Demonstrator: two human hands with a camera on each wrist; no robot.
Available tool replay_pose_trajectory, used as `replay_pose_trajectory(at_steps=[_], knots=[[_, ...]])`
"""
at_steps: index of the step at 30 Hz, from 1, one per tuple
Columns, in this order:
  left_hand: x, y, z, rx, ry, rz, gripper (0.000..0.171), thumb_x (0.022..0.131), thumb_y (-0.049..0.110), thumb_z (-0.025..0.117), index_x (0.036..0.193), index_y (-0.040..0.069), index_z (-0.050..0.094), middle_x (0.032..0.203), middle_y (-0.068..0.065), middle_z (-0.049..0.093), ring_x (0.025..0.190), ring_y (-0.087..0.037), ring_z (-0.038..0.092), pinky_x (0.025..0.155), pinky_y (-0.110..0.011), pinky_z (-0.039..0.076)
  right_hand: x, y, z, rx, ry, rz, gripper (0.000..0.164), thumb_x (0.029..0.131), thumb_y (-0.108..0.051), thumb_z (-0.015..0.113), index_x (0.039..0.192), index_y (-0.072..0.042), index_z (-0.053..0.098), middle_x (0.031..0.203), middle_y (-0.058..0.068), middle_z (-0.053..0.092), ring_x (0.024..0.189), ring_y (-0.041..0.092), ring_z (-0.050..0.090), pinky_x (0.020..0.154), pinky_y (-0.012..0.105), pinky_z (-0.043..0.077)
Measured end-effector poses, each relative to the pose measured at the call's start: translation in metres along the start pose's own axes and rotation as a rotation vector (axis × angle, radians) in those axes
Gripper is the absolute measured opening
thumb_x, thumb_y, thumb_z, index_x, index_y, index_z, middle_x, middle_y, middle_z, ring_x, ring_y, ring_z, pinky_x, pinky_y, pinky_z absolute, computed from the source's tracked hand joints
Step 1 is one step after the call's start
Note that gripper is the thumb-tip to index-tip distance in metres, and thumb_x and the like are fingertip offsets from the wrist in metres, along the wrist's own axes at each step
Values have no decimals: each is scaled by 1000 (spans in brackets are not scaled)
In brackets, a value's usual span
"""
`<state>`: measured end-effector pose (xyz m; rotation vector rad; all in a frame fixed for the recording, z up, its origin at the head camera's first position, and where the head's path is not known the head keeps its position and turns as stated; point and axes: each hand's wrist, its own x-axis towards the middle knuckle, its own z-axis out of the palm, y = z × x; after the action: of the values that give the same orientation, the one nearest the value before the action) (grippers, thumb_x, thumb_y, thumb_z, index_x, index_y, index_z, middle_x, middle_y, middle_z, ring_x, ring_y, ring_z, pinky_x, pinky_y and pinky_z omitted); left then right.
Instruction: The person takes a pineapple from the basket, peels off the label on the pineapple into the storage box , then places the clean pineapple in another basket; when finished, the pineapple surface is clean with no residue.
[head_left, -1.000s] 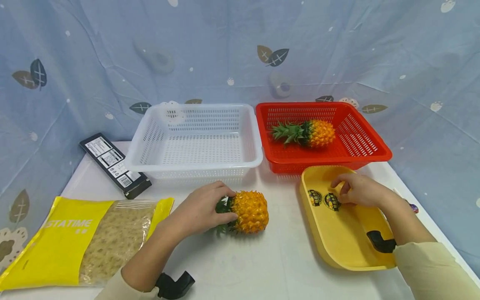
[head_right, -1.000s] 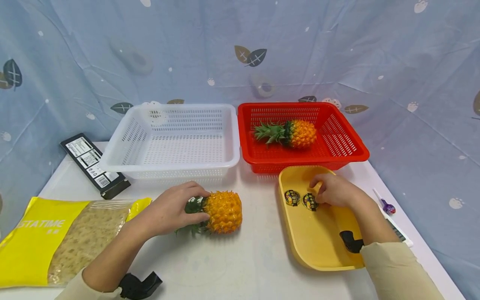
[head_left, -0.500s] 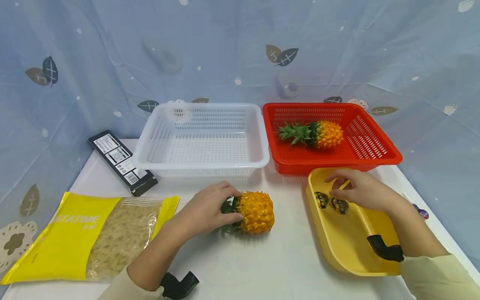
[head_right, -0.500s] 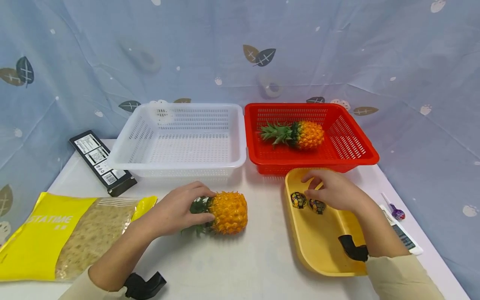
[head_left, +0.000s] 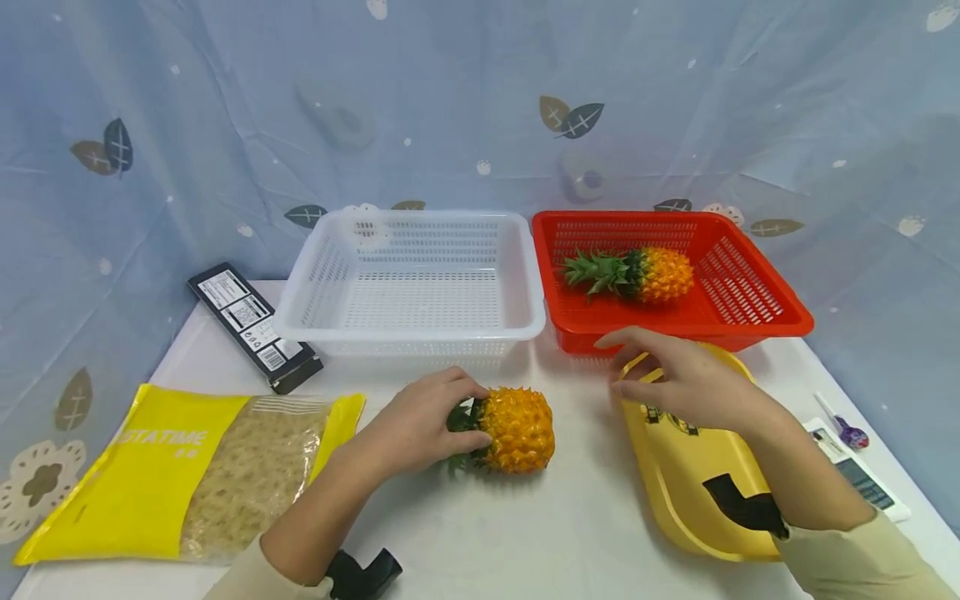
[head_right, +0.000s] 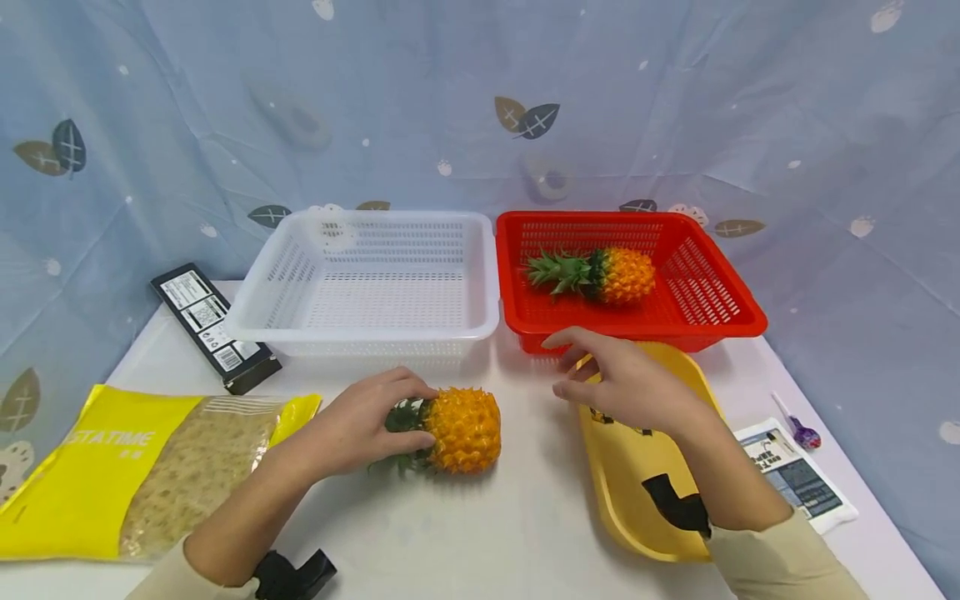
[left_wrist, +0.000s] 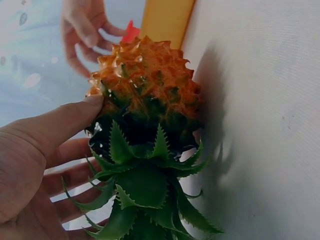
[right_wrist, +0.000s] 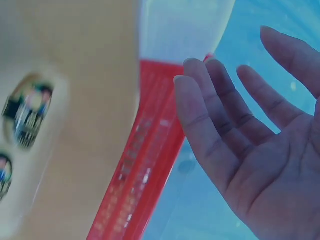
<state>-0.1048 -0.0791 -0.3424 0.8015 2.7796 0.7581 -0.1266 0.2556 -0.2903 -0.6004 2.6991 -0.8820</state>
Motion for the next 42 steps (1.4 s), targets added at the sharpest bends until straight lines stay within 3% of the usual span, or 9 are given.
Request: replay_pose_trajectory(at_steps=[9,17,22,29,35,42], knots=[[-2,3,4,14,15,16,49,90,37,81,128,10,69,126,-3,67,117,-24,65,104,-45,54,14,-21,25,82,-99,-78,59,92,-34,79,144,-18,56,139,8,62,117,27,64,92,39,61],[-3,4,2,36,27,7,50,89,39,81,128,9,69,124,-2,68,115,-23,65,102,-45,54,25,-33,42,119,-204,-75,71,90,-35,80,151,-16,48,151,14,52,127,38,58,95,49,60],[-4,5,1,30,17,-15,50,89,39,81,128,9,69,125,-3,67,115,-23,65,102,-44,55,33,-42,53,78,-231,-94,72,88,-30,82,150,-16,49,150,15,53,123,34,61,92,47,61],[-5,4,2,7,30,-29,50,89,38,82,128,10,70,124,-1,67,115,-22,65,103,-44,54,41,-56,68,-89,-235,-85,70,84,-30,86,145,-15,55,132,2,63,111,19,60,93,40,59],[-5,0,5,-22,62,-12,49,89,39,82,129,12,70,122,0,68,113,-21,66,103,-44,54,42,-58,75,-63,-223,-34,71,82,-25,88,143,-18,55,130,0,63,113,18,59,102,45,56],[-6,-3,4,-38,74,7,51,88,40,81,131,13,70,122,1,69,113,-22,66,102,-44,55,42,-57,78,-35,-198,-37,70,80,-23,89,142,-18,56,127,0,63,110,18,59,99,44,57]])
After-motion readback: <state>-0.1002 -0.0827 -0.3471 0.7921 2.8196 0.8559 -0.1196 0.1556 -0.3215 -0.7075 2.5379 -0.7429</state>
